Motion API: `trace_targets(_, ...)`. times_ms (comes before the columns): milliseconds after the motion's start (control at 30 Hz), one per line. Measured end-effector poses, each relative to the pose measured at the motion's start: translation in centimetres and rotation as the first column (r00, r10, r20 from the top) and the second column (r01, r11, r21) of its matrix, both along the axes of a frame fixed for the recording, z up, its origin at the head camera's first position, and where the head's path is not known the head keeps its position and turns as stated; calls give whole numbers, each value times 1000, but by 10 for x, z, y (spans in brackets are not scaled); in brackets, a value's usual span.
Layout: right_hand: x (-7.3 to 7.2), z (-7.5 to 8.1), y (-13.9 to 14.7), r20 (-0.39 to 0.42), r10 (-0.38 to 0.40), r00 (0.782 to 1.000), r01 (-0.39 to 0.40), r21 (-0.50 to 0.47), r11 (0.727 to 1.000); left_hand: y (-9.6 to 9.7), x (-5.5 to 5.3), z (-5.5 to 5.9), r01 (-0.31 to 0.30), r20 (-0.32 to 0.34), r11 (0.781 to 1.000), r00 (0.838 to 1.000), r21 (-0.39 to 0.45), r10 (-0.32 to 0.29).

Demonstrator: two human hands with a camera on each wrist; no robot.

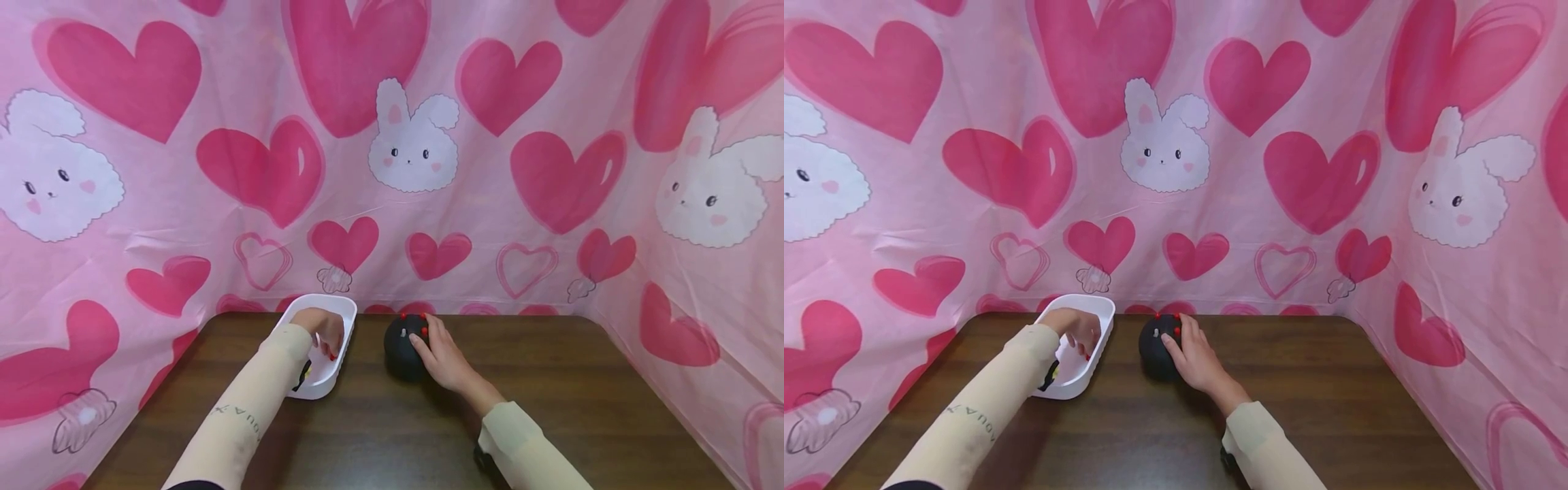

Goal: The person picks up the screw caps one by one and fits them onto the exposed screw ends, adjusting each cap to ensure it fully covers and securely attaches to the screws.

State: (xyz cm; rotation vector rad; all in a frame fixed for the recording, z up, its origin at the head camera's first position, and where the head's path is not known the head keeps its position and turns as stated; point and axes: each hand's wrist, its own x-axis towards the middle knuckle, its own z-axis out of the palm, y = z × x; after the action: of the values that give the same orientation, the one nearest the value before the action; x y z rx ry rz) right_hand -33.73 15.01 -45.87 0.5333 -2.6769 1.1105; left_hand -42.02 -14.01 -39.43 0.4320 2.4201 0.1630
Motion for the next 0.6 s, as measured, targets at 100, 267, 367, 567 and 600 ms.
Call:
trace_targets(100,-1,0,1,6,0,1000,0,1,1000,-2,-2,1,-25,55,994,998,103,20)
trace_targets(267,-1,0,0,11,-4,1000,4,0,1000,-14,-6,4,-93,125,959,990,269,61)
trace_targets(367,-1,0,1,6,-4,1000,4,1,1000,-21,-7,7,-126,144,933,986,338,81)
trace_targets(567,0,2,1,26,1,1000,-1,3,1000,-36,-8,11,-169,182,859,979,483,90)
trace_targets(600,0,2,1,26,2,1000,-2,3,1000,-38,-9,11,-169,181,846,980,506,87)
